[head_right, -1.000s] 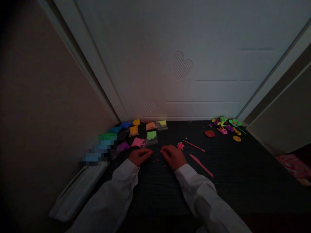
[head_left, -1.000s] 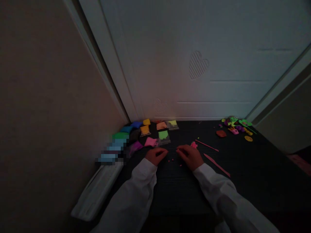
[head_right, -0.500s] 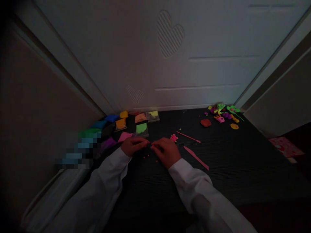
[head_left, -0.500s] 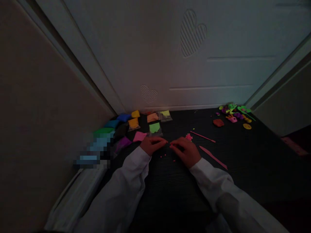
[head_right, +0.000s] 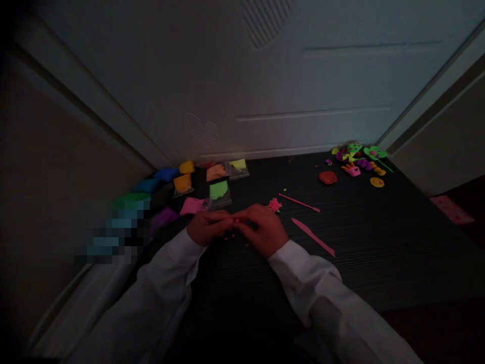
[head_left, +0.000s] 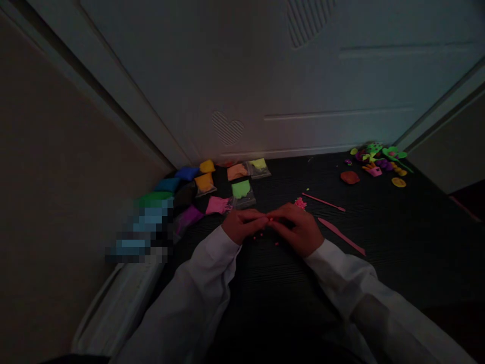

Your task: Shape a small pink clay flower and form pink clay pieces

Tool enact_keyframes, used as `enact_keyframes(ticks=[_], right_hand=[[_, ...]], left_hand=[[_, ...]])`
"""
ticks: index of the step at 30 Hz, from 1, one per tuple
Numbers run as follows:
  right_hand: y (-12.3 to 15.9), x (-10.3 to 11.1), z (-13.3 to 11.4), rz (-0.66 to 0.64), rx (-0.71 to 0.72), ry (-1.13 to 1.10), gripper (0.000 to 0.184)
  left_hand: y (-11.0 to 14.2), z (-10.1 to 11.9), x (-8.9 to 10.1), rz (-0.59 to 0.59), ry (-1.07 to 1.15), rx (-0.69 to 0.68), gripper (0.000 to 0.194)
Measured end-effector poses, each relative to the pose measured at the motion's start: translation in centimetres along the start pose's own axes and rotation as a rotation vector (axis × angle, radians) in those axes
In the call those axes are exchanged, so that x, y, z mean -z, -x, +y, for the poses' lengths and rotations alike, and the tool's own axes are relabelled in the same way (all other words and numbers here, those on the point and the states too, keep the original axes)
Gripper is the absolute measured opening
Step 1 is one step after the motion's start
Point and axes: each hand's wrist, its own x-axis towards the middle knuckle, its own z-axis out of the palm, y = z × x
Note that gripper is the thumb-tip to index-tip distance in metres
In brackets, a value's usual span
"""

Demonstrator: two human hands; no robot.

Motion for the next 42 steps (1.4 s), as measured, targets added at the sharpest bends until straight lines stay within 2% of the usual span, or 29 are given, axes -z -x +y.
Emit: enact_keyframes(ticks=[10,18,27,31,35,42], right_hand=[[0.2,0.0,-0.3,0.015,0.092,0.043,0.020],[0.1,0.2,-0.1,0.027,0.102,0.083,0.021],[0.5,0.2,0.8,-0.178,0.075,0.360,0.019],[0.5,0.2,0.7,-0.189,0.033,0.388,0.014],[0.5,0.3,0.4,-0.180,0.001,0.397,0.018],[0.5,0.2,1.0,-0.207,0.029,0.382,0.017]], left_hand=[[0.0,-0.1,-0.5,-0.001,0.266,0.120,0.023],[-0.3,-0.8,0.0,0.060,0.302,0.119,0.027],[-1.0,-0.8,1.4,0.155,0.529,0.153,0.031],[-1.0,-0.7,1.4,0.144,0.545,0.162,0.031],[-1.0,-0.8,1.3,0.137,0.554,0.152,0.031],[-1.2,-1.0,1.3,0.131,0.547,0.142,0.030]])
